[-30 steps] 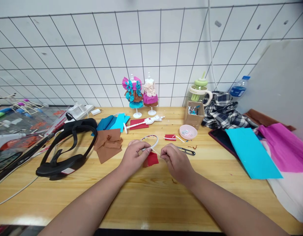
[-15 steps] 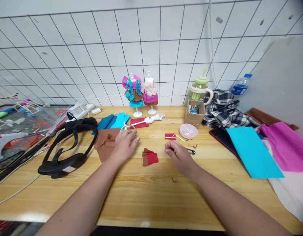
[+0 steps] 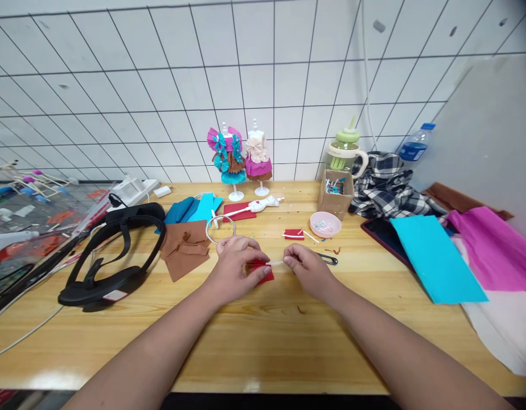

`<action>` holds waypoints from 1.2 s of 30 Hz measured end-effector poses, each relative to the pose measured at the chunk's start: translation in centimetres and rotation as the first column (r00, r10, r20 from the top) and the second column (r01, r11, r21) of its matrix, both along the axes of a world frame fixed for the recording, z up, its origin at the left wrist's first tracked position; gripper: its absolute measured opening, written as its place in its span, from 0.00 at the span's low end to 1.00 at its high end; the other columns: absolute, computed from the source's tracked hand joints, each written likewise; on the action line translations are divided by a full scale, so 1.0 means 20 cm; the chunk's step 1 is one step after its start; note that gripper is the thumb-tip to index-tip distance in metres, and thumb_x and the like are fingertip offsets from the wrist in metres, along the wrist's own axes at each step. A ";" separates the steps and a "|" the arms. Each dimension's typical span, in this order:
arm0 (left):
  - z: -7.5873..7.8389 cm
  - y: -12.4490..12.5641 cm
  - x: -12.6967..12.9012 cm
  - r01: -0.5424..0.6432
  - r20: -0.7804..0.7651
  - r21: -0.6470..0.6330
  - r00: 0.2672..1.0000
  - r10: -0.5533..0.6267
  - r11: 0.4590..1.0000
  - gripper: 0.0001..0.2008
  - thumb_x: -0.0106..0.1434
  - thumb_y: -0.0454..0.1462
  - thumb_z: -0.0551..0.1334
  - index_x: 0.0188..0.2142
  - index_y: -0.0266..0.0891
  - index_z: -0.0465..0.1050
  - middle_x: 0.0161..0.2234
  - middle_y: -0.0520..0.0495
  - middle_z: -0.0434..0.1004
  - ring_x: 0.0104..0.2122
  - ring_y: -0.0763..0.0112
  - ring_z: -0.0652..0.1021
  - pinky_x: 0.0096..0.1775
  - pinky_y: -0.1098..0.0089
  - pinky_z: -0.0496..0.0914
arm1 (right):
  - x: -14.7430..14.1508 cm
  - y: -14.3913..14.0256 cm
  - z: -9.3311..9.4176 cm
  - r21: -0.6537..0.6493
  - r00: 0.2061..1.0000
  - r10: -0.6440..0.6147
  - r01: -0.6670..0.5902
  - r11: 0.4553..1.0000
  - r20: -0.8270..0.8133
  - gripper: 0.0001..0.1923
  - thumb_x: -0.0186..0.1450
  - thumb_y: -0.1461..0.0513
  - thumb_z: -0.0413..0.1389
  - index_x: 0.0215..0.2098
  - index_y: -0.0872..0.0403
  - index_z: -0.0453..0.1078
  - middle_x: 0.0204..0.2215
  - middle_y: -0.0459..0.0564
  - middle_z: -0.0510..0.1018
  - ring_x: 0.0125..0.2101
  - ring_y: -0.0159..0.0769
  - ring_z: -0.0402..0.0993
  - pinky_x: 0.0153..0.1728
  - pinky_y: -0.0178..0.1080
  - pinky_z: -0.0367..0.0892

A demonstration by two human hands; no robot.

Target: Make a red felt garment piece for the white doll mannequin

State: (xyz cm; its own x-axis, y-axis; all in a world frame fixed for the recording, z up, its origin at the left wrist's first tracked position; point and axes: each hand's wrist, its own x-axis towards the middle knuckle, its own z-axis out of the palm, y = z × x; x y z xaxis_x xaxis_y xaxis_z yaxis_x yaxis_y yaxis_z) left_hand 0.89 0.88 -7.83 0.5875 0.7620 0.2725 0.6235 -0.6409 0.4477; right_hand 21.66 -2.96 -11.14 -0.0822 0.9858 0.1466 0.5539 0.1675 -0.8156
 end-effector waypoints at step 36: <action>-0.07 0.04 -0.01 0.291 0.528 -0.663 0.835 0.156 0.690 0.16 0.63 0.47 0.61 0.47 0.45 0.79 0.60 0.45 0.69 0.62 0.55 0.65 0.64 0.52 0.55 | 0.01 -0.05 0.05 0.607 0.925 -0.186 -0.057 0.793 0.330 0.08 0.67 0.60 0.54 0.42 0.49 0.75 0.34 0.49 0.79 0.36 0.40 0.70 0.41 0.43 0.65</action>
State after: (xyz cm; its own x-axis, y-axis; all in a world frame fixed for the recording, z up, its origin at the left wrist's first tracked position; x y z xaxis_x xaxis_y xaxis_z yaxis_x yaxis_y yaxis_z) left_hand 0.76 1.64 -9.21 0.5844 0.8099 -0.0505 0.1245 -0.0280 0.9918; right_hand 21.83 -4.05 -10.20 -0.1873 0.7119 0.6768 0.8085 0.5030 -0.3054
